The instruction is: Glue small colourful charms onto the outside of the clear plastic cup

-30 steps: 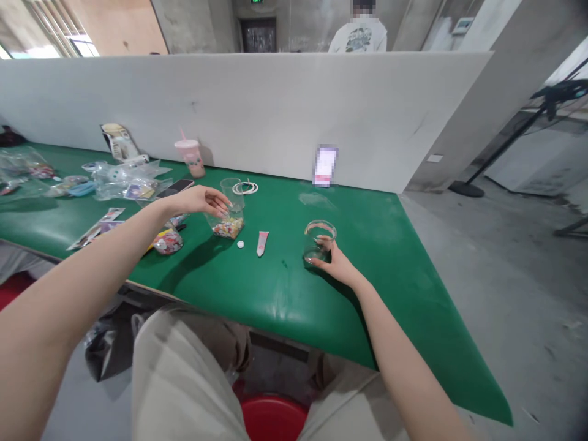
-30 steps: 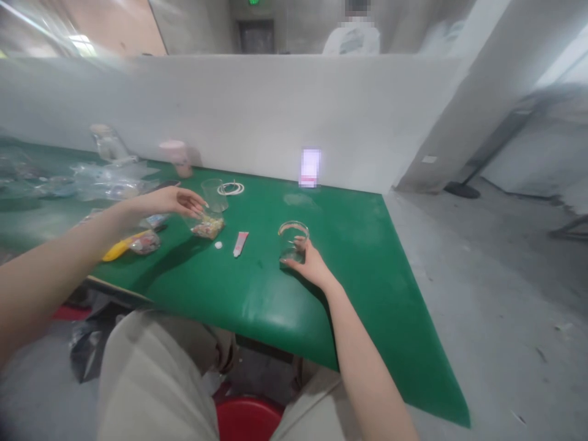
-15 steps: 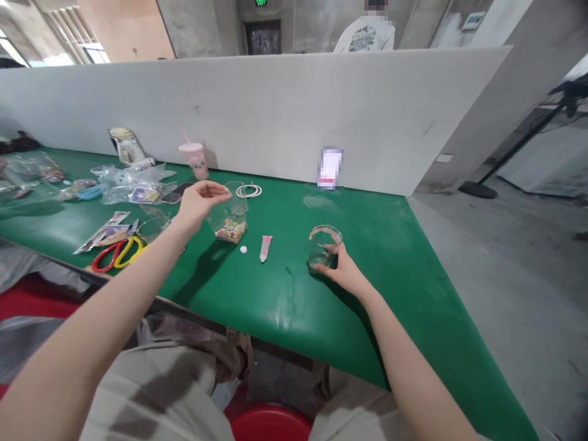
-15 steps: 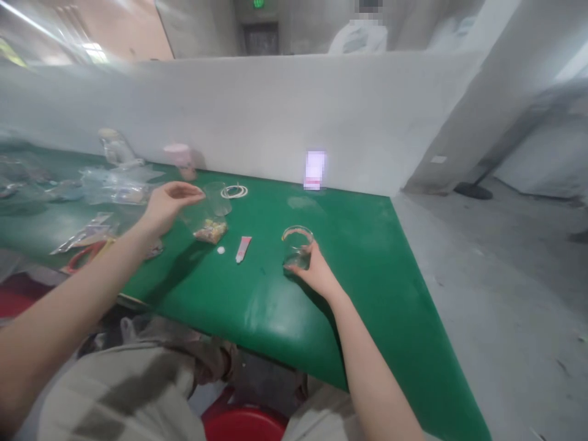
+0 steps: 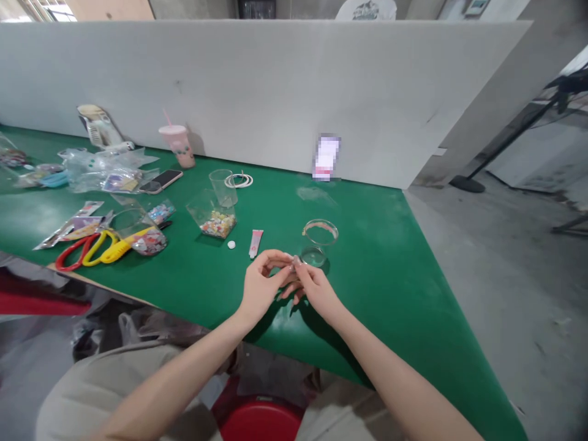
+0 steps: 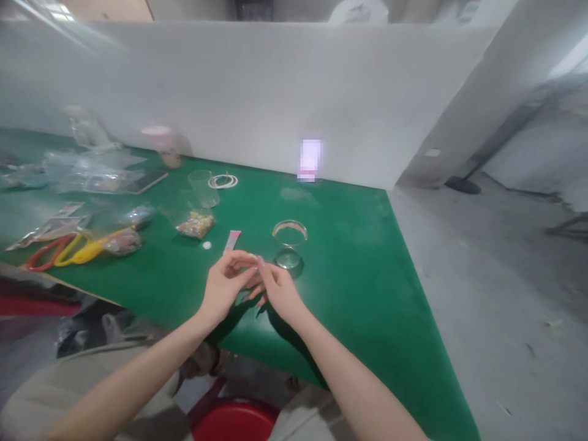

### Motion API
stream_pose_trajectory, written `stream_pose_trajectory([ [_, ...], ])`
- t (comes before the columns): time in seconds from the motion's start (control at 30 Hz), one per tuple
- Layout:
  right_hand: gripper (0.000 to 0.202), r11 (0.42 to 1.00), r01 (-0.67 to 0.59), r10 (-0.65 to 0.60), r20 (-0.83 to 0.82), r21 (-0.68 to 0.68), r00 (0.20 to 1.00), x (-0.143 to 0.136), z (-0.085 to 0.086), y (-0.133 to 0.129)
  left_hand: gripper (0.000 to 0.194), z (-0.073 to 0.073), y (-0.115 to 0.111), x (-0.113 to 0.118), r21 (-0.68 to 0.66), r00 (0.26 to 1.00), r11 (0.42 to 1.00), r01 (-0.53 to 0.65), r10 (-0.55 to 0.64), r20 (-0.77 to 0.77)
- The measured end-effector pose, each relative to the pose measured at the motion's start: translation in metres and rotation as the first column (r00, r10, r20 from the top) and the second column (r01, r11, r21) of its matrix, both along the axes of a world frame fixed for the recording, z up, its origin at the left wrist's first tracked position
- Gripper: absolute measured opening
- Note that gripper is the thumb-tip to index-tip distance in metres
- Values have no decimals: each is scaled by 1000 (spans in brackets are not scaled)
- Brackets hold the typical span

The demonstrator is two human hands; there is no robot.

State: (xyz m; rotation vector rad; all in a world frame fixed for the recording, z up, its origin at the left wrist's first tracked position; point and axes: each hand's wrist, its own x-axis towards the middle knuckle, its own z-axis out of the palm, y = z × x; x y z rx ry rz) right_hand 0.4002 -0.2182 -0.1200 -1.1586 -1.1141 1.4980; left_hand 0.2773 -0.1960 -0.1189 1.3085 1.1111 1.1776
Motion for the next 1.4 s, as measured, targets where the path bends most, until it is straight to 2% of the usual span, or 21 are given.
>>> stream_pose_trajectory([
  [0.2,46,977,-107,82,-138,-187,987,11,11,0,15,-1,-4,1,108,996,992,72,-66,-56],
  [0.37,35,958,-125,82,-171,-257,982,14,10,-1,25,-7,-2,-2,123,993,986,109,-104,-48],
  [0.53,25,955,-110,88,-91,-275,992,17,6,3,26,-9,-6,0,219,953,965,146,-78,-292],
  [0.67,28,968,-51,42,-44,-248,998,18,3,5,48,-4,-9,-7,246,867,930,273,-127,-482],
  [0.77,29,968,-30,19,-47,-247,999,16,2,5,48,11,-1,-27,207,733,855,475,-255,-631],
  [0.8,29,967,-34,22,-49,-251,999,15,2,5,44,18,4,-35,184,679,834,521,-274,-681],
  [0.83,28,967,-43,30,-53,-252,998,15,3,5,44,24,11,-43,163,624,836,524,-247,-742],
  [0.9,23,968,-62,48,-63,-245,997,14,3,4,44,34,26,-55,187,513,903,388,-43,-857],
  [0.97,20,967,-86,72,-69,-240,995,14,3,3,46,37,42,-60,184,306,953,239,105,-946],
  [1.03,18,965,-101,87,-68,-243,994,14,2,3,51,33,56,-56,132,128,974,185,110,-986],
  [1.07,19,964,-104,91,-65,-245,994,14,1,3,54,30,62,-52,99,70,979,180,87,-994],
  [1.17,19,965,-96,84,-61,-246,995,14,-2,4,54,20,74,-37,17,-23,985,171,21,-1000],
  [1.23,23,965,-80,66,-66,-250,996,15,-4,6,51,16,77,-28,0,-35,986,167,6,-999],
  [1.27,24,964,-74,59,-68,-256,996,15,-5,6,51,14,77,-25,2,-10,984,179,4,-1000],
  [1.3,25,962,-71,55,-69,-263,996,15,-6,7,53,13,78,-23,9,46,980,199,0,-999],
  [1.33,25,960,-73,56,-70,-269,996,16,-7,8,55,12,78,-23,18,136,975,222,-13,-991],
  [1.4,20,957,-83,64,-78,-278,995,16,-8,9,60,10,78,-25,19,394,963,270,-93,-914],
])
